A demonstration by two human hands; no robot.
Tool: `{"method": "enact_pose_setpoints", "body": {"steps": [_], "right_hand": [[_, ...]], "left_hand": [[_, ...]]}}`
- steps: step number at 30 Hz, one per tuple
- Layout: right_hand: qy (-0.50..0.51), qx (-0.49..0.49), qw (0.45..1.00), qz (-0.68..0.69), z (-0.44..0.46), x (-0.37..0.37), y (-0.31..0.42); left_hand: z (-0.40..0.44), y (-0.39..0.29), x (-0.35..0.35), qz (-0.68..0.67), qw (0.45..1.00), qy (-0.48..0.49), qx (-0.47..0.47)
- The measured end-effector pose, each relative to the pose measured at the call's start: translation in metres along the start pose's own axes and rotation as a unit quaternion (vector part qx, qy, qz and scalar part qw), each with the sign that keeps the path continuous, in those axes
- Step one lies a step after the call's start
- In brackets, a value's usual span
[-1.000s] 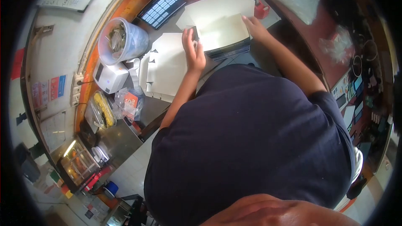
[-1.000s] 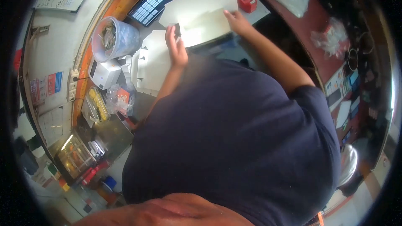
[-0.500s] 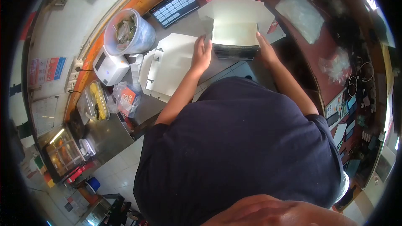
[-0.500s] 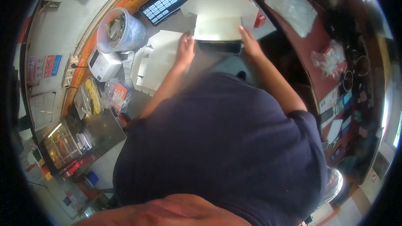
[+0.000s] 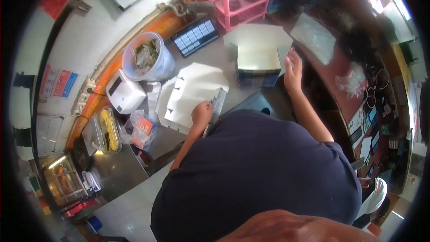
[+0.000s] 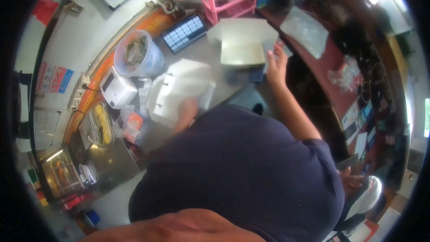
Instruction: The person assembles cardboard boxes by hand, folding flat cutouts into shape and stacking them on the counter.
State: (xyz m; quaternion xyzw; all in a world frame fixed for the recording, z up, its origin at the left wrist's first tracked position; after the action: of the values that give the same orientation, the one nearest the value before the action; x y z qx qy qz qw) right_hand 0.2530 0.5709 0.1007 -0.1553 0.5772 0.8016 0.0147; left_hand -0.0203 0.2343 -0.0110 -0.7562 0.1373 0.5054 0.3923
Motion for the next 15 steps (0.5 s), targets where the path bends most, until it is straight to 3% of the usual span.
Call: {"method": "enact_pose_setpoints", "body": {"steps": [3,6,9,10,12,15], "right_hand": [[0.01,-0.083,0.996,-0.042,-0.006,0.001,0.044],[0.022,-0.167,0.984,-0.06,-0.013,0.011,0.081],[0.066,-0.22,0.971,-0.068,-0.026,0.026,0.124],[0.09,-0.219,0.97,-0.064,-0.03,0.031,0.134],[0.14,-0.229,0.963,-0.039,-0.037,0.044,0.145],[0.205,-0.245,0.948,-0.002,-0.049,0.063,0.164]], "left_hand": [[0.014,0.031,-0.01,-0.151,0.986,-0.062,-0.046],[0.017,0.046,-0.045,-0.253,0.966,-0.005,-0.054],[0.009,0.051,-0.085,-0.43,0.888,0.026,-0.161],[0.005,0.049,-0.091,-0.54,0.823,0.031,-0.174],[0.0,0.046,-0.103,-0.63,0.756,0.055,-0.168],[0.02,0.093,-0.079,-0.449,0.888,-0.04,-0.091]]}}
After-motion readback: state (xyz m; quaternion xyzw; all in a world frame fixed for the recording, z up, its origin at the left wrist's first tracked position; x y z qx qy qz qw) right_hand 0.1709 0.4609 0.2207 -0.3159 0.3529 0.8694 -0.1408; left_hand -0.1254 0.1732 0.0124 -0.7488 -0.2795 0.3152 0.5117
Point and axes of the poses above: each hand's wrist, its own z-axis towards the middle knuckle, its own x-axis out of the palm, y = z × x, the point moved 6 cm from there along z, towards the middle knuckle, and after that the axes turned 2 degrees about z, right-handed, at the moved point
